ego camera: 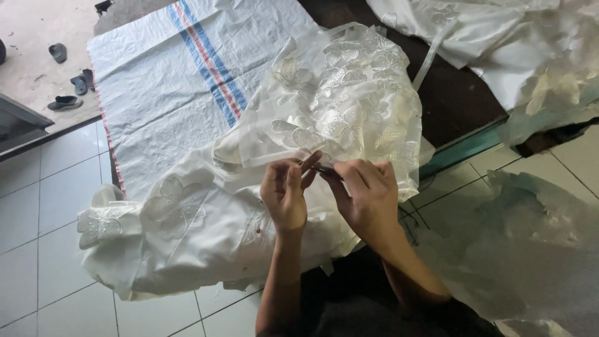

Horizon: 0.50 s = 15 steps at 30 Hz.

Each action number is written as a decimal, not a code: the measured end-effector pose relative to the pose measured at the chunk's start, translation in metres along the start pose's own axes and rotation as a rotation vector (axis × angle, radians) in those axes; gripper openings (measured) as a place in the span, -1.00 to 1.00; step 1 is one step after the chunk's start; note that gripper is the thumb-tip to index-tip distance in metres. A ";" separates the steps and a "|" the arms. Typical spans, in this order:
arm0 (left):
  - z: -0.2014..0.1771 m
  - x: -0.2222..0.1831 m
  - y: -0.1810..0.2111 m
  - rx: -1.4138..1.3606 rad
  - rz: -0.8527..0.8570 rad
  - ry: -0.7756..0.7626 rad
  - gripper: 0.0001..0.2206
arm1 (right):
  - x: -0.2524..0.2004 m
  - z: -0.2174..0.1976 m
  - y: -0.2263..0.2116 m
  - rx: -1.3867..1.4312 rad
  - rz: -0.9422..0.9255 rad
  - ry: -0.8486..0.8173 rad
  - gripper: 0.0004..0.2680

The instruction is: Trimming loose threads from a white lacy garment using manual thread snips.

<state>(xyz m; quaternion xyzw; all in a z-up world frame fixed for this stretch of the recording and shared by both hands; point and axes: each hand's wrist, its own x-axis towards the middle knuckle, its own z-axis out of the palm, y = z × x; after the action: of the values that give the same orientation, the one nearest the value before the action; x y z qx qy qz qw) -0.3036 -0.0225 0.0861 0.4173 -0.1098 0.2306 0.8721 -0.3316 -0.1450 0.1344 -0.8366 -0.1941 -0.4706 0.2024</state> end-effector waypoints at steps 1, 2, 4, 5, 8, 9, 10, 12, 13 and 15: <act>-0.010 -0.001 -0.008 0.002 -0.002 -0.001 -0.82 | 0.001 0.000 -0.001 0.000 0.003 0.000 -0.90; -0.020 -0.002 -0.016 0.120 0.043 -0.019 -0.80 | 0.002 0.000 -0.003 -0.011 -0.009 0.004 -0.92; -0.028 -0.004 -0.019 0.238 0.083 -0.037 -0.79 | 0.003 -0.002 -0.004 -0.023 -0.018 0.006 -0.94; -0.024 -0.004 -0.015 0.316 0.134 -0.046 -0.80 | 0.004 -0.002 -0.004 -0.033 -0.029 0.012 -0.95; -0.014 -0.005 -0.003 0.424 0.205 -0.065 -0.82 | 0.006 -0.002 -0.003 -0.053 -0.042 0.019 -0.97; -0.010 -0.006 0.001 0.456 0.223 -0.073 -0.83 | 0.006 -0.002 -0.003 -0.061 -0.047 0.017 -0.97; -0.009 -0.006 0.002 0.454 0.222 -0.074 -0.83 | 0.007 -0.003 -0.003 -0.063 -0.047 0.017 -0.97; -0.008 -0.007 0.004 0.438 0.205 -0.057 -0.82 | 0.009 -0.004 -0.004 -0.020 -0.057 0.021 -0.98; -0.004 -0.007 0.006 0.439 0.205 -0.055 -0.82 | 0.007 -0.003 -0.002 -0.019 -0.058 0.020 -0.98; 0.002 -0.008 0.010 0.363 0.144 -0.028 -0.80 | 0.002 0.000 0.001 -0.028 -0.054 0.025 -0.95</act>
<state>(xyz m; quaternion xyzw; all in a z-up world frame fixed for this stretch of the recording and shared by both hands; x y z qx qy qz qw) -0.3154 -0.0207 0.0916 0.5622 -0.1081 0.3024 0.7621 -0.3298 -0.1459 0.1364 -0.8279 -0.2071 -0.4892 0.1803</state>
